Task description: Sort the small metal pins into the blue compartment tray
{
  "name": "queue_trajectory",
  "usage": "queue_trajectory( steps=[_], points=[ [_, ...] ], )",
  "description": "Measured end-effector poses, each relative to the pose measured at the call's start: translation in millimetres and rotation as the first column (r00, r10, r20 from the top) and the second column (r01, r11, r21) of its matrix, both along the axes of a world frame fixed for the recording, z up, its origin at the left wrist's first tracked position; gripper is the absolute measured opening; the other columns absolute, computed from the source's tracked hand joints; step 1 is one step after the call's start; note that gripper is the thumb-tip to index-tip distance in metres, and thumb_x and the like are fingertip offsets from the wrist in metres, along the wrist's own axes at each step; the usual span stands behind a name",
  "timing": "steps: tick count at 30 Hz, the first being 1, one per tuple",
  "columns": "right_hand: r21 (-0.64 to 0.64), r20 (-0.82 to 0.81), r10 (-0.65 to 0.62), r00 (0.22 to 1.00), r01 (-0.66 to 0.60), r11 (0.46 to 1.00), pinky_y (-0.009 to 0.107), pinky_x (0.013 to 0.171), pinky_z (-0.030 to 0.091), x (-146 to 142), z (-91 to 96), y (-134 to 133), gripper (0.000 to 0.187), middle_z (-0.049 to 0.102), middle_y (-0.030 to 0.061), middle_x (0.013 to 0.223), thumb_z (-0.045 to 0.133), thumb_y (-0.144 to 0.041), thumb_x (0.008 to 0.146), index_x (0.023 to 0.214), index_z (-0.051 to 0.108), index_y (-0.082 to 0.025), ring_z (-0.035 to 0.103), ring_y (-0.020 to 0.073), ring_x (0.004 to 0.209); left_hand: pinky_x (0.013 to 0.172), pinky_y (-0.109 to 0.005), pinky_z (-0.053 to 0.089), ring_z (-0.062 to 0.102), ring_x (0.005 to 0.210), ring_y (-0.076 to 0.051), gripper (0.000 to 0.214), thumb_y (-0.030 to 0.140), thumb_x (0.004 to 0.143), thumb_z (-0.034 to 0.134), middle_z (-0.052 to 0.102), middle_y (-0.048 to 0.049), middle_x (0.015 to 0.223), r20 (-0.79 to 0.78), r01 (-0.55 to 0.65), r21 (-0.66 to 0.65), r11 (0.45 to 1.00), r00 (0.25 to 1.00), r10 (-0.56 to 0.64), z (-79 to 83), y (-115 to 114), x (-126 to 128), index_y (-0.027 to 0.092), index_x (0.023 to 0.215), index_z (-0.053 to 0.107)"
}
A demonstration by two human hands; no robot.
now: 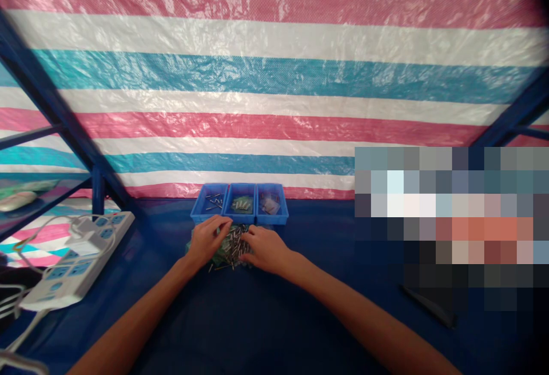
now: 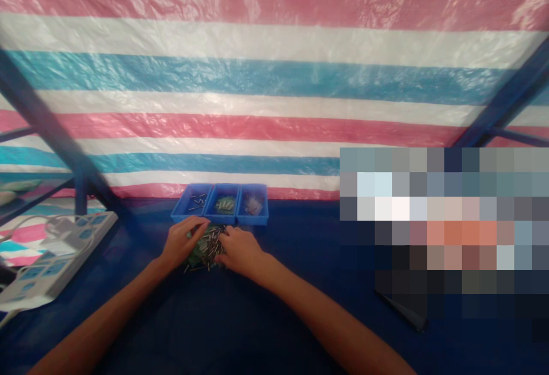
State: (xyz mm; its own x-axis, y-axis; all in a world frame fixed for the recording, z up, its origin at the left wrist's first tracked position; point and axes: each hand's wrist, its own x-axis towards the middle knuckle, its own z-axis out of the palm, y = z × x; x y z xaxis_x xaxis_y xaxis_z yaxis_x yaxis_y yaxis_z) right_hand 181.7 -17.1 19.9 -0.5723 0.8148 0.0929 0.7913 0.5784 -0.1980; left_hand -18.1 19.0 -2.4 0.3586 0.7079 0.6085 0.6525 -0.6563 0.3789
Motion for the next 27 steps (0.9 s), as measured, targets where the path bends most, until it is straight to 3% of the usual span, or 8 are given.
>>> queue_trajectory(
  steps=[27],
  points=[
    [0.085,-0.015,-0.111,0.994,0.112,0.99,0.028,0.073,0.046,-1.9,-2.2,2.1,0.022,0.068,0.0079,0.092,0.044,-0.028,0.092,0.093,0.063,-0.018,0.065,0.0208,0.083,0.064,-0.022,0.046,0.061,0.066,-0.012,0.018,0.028,0.09,0.052,0.069,-0.0028,0.083,-0.018,0.015,-0.036,0.999,1.0,-0.015,-3.1,0.3,-1.0,0.019,0.094,0.066]
  ],
)
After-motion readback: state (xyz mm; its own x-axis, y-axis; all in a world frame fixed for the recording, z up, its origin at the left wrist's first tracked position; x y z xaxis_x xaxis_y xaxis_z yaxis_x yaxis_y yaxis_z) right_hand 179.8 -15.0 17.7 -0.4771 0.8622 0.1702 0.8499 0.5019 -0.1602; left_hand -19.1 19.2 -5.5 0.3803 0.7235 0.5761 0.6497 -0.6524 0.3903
